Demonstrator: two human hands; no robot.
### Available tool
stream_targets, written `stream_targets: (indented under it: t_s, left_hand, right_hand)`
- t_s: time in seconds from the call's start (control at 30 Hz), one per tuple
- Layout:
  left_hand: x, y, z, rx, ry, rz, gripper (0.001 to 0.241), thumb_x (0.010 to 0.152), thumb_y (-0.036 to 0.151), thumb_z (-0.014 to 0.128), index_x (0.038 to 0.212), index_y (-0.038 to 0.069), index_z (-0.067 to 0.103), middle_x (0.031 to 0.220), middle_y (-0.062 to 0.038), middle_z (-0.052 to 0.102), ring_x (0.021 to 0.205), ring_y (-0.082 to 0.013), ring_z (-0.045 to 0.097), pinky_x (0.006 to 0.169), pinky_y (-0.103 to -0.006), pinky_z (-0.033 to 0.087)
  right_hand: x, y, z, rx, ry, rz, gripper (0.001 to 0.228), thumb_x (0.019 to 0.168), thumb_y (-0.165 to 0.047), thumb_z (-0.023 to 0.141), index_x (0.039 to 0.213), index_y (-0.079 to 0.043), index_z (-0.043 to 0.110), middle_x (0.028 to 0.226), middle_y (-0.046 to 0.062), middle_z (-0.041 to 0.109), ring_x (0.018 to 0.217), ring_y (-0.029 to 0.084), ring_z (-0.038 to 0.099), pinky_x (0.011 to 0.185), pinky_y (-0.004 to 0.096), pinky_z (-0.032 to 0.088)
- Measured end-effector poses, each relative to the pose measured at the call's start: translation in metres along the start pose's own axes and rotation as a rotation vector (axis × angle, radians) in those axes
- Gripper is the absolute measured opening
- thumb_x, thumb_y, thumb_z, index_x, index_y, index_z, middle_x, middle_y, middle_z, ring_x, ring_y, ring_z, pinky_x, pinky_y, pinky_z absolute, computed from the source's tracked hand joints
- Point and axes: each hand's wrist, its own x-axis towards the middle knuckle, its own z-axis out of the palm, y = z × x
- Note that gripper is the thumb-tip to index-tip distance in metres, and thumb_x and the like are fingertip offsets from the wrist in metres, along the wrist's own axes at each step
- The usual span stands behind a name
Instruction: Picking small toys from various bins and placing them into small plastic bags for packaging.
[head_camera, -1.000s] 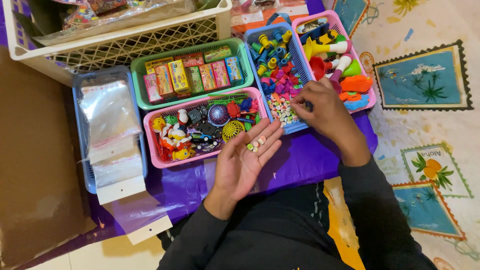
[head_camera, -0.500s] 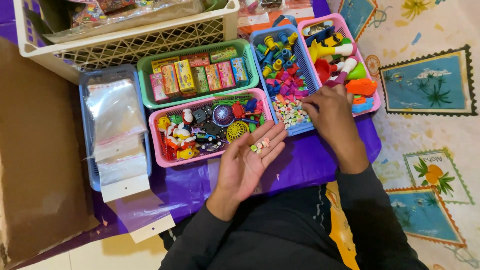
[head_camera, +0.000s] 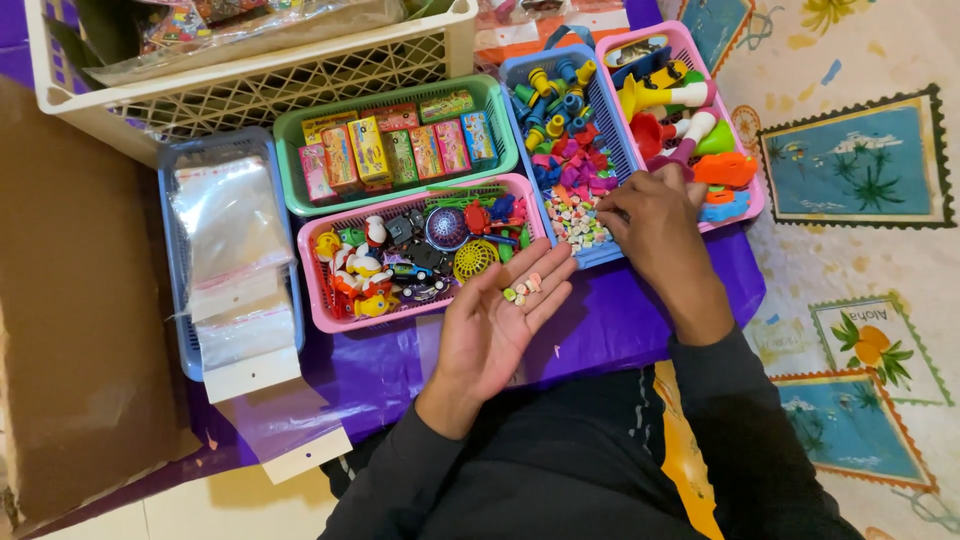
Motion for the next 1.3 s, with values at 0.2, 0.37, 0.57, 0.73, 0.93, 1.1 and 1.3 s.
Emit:
stream_targets:
  t_s: [0.2, 0.37, 0.57, 0.73, 0.93, 1.1, 1.3]
  left_hand:
    - [0.001, -0.001, -0.002, -0.001, -0.003, 0.001, 0.064, 0.102, 0.03, 0.044, 0.153, -0.009, 0.038, 0.157, -0.033, 0.038, 0.148, -0.043, 0.037, 0.123, -0.0518, 0.031]
    - [0.0, 0.0, 0.0, 0.003, 0.004, 0.003, 0.064, 0.102, 0.03, 0.044, 0.153, -0.009, 0.039, 0.157, -0.032, 0.038, 0.148, -0.0429, 0.037, 0.123, -0.0519, 0.032]
    - [0.004, -0.003, -0.009, 0.033, 0.033, 0.008, 0.064, 0.102, 0.031, 0.045, 0.153, -0.007, 0.04, 0.156, -0.031, 0.041, 0.146, -0.0421, 0.041, 0.123, -0.0513, 0.033]
    - [0.003, -0.004, -0.004, 0.025, 0.051, 0.001, 0.065, 0.101, 0.031, 0.046, 0.153, -0.008, 0.04, 0.156, -0.031, 0.042, 0.146, -0.0422, 0.041, 0.122, -0.0523, 0.033]
    - [0.002, -0.002, 0.0, 0.037, 0.038, 0.0, 0.064, 0.102, 0.03, 0.045, 0.153, -0.008, 0.039, 0.157, -0.032, 0.04, 0.147, -0.0427, 0.039, 0.123, -0.0516, 0.033]
    - [0.002, 0.0, 0.002, 0.025, 0.023, 0.015, 0.064, 0.103, 0.03, 0.044, 0.153, -0.009, 0.039, 0.158, -0.032, 0.038, 0.147, -0.0429, 0.038, 0.123, -0.0521, 0.032]
    - [0.001, -0.001, 0.002, 0.033, 0.016, 0.003, 0.065, 0.102, 0.031, 0.044, 0.154, -0.008, 0.039, 0.158, -0.032, 0.038, 0.147, -0.0424, 0.038, 0.123, -0.0507, 0.033]
  right_hand:
    - [0.002, 0.002, 0.005, -0.05, 0.009, -0.047, 0.01, 0.086, -0.027, 0.082, 0.087, -0.026, 0.072, 0.086, -0.006, 0.062, 0.101, 0.021, 0.058, 0.085, 0.039, 0.034]
    - [0.006, 0.001, -0.009, 0.113, -0.006, -0.037, 0.011, 0.086, -0.025, 0.083, 0.09, -0.024, 0.073, 0.088, -0.002, 0.065, 0.096, 0.023, 0.06, 0.084, 0.039, 0.036]
    - [0.009, -0.053, -0.06, 0.834, -0.129, 0.027, 0.01, 0.087, -0.014, 0.082, 0.096, -0.012, 0.078, 0.088, 0.011, 0.073, 0.083, 0.026, 0.067, 0.079, 0.038, 0.049]
    - [0.009, -0.059, -0.064, 0.857, -0.125, 0.013, 0.015, 0.093, -0.017, 0.077, 0.107, -0.01, 0.079, 0.094, 0.012, 0.073, 0.083, 0.026, 0.067, 0.079, 0.038, 0.051]
    - [0.021, -0.007, -0.011, 0.339, 0.017, -0.153, 0.012, 0.094, -0.007, 0.08, 0.103, -0.015, 0.08, 0.089, 0.006, 0.066, 0.087, 0.03, 0.064, 0.08, 0.038, 0.053]
    - [0.027, -0.01, -0.013, 0.186, -0.119, -0.163, 0.012, 0.086, -0.009, 0.081, 0.096, -0.016, 0.08, 0.094, 0.007, 0.066, 0.094, 0.031, 0.064, 0.08, 0.041, 0.058]
    - [0.026, -0.003, -0.008, 0.255, -0.127, -0.133, 0.009, 0.087, -0.014, 0.083, 0.095, -0.014, 0.078, 0.092, 0.008, 0.066, 0.092, 0.032, 0.065, 0.08, 0.041, 0.057]
